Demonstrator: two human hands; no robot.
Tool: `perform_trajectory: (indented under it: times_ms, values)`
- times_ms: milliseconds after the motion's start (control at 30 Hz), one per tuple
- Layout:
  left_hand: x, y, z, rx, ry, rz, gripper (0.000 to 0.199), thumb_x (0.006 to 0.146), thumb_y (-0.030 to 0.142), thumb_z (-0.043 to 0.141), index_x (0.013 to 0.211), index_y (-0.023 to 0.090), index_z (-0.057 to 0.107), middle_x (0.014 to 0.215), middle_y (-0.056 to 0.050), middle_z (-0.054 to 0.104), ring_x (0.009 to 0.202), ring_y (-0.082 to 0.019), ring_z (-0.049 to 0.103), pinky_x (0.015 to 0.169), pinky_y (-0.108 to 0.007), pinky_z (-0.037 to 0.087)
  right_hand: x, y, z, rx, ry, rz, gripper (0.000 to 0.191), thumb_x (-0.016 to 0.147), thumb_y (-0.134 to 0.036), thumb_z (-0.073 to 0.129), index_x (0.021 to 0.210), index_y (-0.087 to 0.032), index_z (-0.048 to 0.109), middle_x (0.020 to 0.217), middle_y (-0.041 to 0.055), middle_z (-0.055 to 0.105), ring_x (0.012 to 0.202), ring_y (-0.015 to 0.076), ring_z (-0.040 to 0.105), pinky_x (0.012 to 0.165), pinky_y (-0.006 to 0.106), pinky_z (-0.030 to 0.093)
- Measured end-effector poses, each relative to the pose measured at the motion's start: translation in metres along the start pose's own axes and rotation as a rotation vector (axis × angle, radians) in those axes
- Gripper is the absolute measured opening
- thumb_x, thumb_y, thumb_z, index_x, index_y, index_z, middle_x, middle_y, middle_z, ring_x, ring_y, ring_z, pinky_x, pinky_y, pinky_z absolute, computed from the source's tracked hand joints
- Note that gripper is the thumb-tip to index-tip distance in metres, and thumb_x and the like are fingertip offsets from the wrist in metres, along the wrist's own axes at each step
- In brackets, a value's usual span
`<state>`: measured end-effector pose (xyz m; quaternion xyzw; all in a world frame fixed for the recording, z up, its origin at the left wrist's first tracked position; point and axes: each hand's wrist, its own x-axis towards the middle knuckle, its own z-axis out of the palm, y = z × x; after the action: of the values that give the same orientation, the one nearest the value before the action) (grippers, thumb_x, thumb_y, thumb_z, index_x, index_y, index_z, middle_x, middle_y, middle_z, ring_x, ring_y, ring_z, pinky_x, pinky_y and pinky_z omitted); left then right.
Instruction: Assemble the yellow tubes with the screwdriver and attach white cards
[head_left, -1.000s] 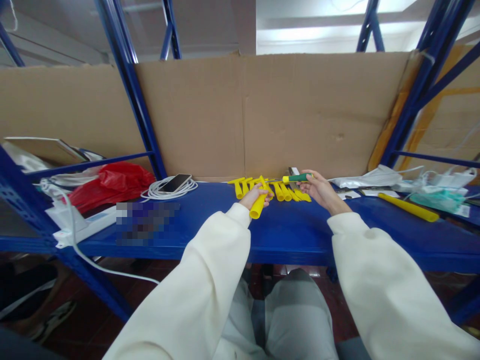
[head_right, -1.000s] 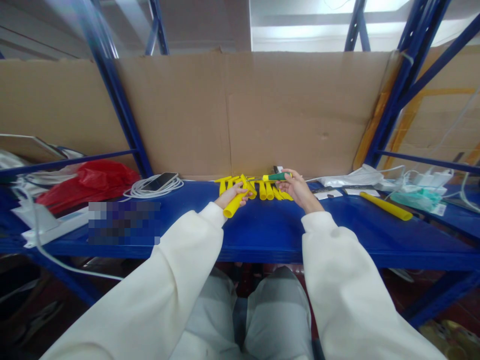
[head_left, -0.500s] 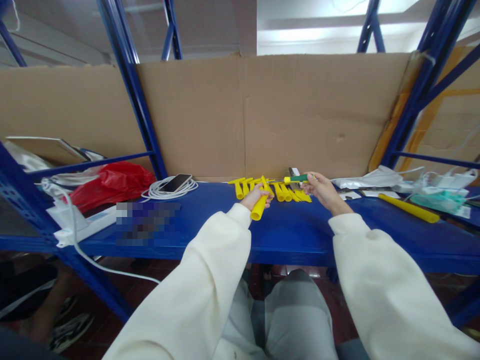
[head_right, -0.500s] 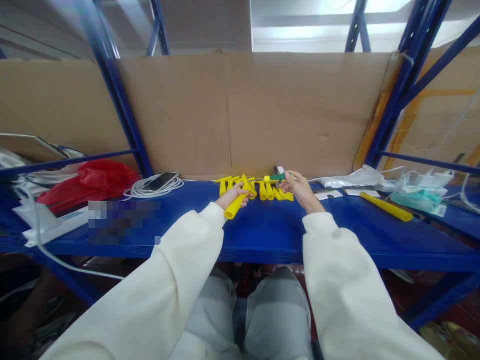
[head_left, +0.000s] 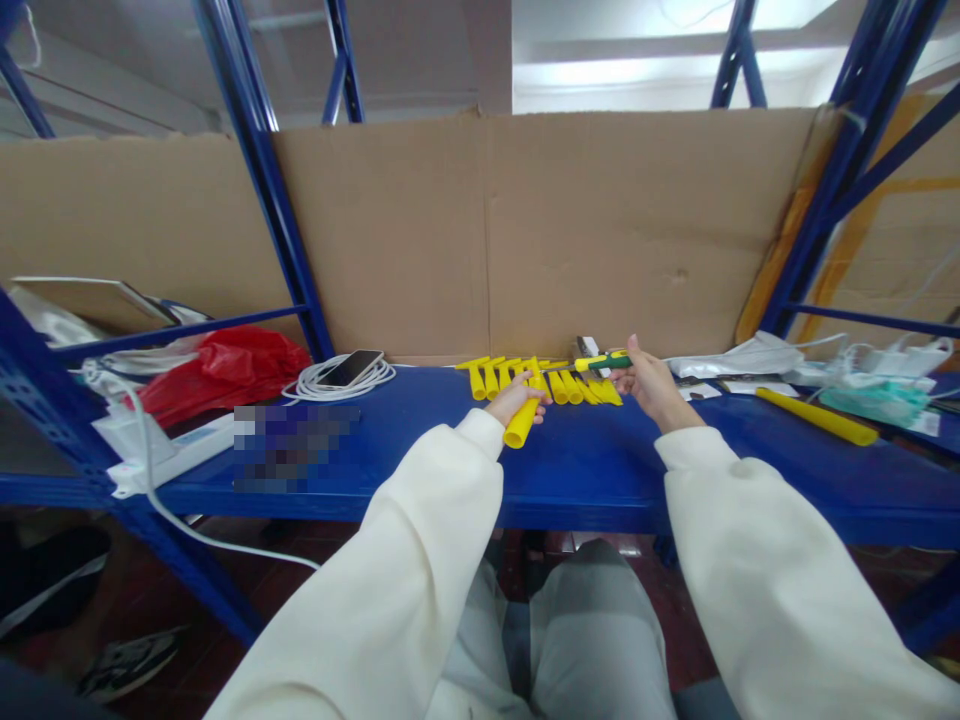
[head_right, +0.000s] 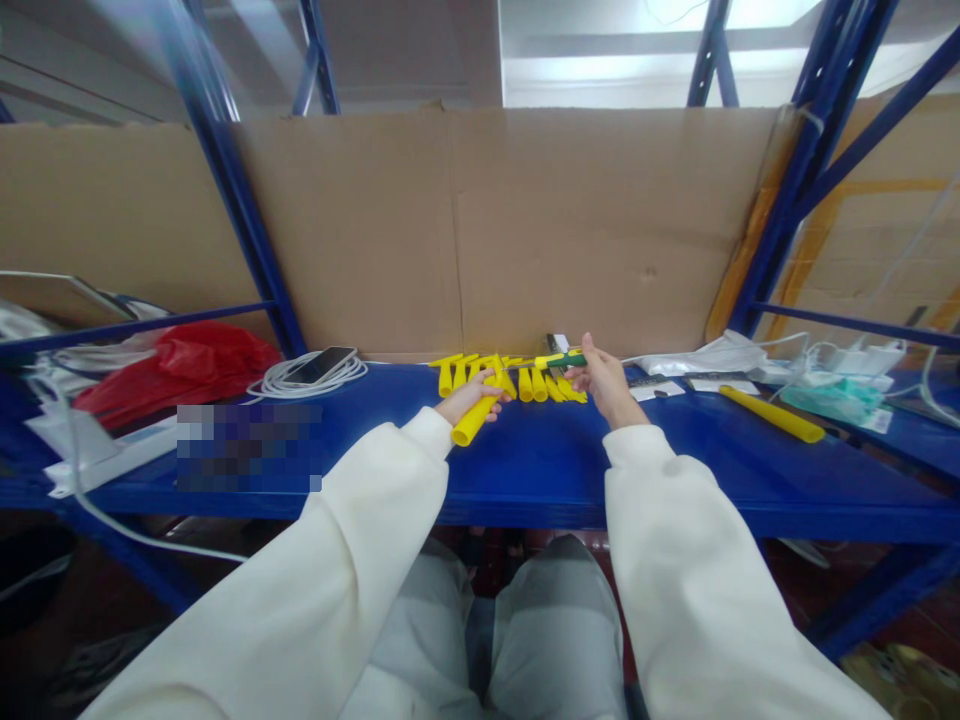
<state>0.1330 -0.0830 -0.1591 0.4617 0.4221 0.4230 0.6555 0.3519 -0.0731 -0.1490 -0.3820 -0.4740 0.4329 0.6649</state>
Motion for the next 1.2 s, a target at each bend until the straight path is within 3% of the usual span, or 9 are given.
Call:
perform_trajectory:
  times_ms: [167, 367, 500, 767, 933, 1200]
  values:
    - [-0.007, 0.005, 0.004, -0.009, 0.011, -0.007, 0.073, 0.087, 0.001, 0.043, 0.151, 0.029, 0.022, 0.074, 0.001, 0.058, 0.043, -0.008, 0.044, 0.041, -0.017, 0.038, -0.003, -0.005, 0.002, 0.098, -0.067, 0.009, 0.029, 0.089, -0.044, 0.07, 0.078, -0.019, 0.059, 0.059, 0.0023, 0.069, 0.043, 0.0097, 0.06, 0.043, 0.018, 0.05]
    - [-0.01, 0.007, 0.006, -0.022, 0.0, 0.008, 0.07, 0.087, 0.001, 0.041, 0.149, 0.028, 0.025, 0.074, 0.001, 0.056, 0.042, -0.008, 0.044, 0.039, -0.017, 0.037, 0.0, 0.001, 0.001, 0.035, -0.029, -0.02, 0.032, 0.086, -0.042, 0.072, 0.072, -0.021, 0.052, 0.051, -0.0005, 0.062, 0.037, 0.0096, 0.054, 0.035, 0.017, 0.042]
    - [-0.012, 0.007, 0.007, 0.002, -0.012, -0.004, 0.07, 0.087, 0.0, 0.041, 0.149, 0.028, 0.026, 0.073, 0.001, 0.056, 0.043, -0.008, 0.045, 0.038, -0.016, 0.037, 0.002, 0.003, 0.002, 0.045, 0.01, -0.038, 0.028, 0.085, -0.036, 0.073, 0.074, -0.021, 0.053, 0.051, -0.0025, 0.062, 0.037, 0.0088, 0.053, 0.036, 0.017, 0.044]
    - [-0.009, 0.005, 0.006, 0.025, 0.012, 0.0, 0.07, 0.087, 0.004, 0.047, 0.15, 0.028, 0.026, 0.075, 0.001, 0.058, 0.044, -0.007, 0.046, 0.041, -0.017, 0.039, -0.001, -0.001, 0.002, 0.058, 0.0, -0.004, 0.035, 0.086, -0.053, 0.069, 0.082, -0.02, 0.058, 0.05, -0.0005, 0.063, 0.034, 0.0094, 0.052, 0.033, 0.016, 0.041]
    - [-0.005, 0.004, 0.003, 0.012, -0.002, 0.003, 0.071, 0.087, 0.004, 0.048, 0.151, 0.028, 0.025, 0.074, 0.001, 0.058, 0.045, -0.008, 0.046, 0.043, -0.017, 0.039, 0.002, -0.001, -0.001, 0.168, -0.069, 0.017, 0.028, 0.09, -0.043, 0.067, 0.078, -0.021, 0.053, 0.062, 0.0014, 0.071, 0.045, 0.0116, 0.062, 0.047, 0.021, 0.054]
    - [-0.006, 0.004, 0.004, 0.014, -0.016, 0.007, 0.075, 0.087, 0.0, 0.043, 0.154, 0.027, 0.021, 0.071, 0.001, 0.058, 0.044, -0.008, 0.046, 0.043, -0.017, 0.037, 0.009, 0.008, -0.005, 0.113, -0.023, -0.035, 0.032, 0.083, -0.043, 0.075, 0.075, -0.019, 0.055, 0.053, -0.0006, 0.062, 0.041, 0.0099, 0.056, 0.04, 0.018, 0.045]
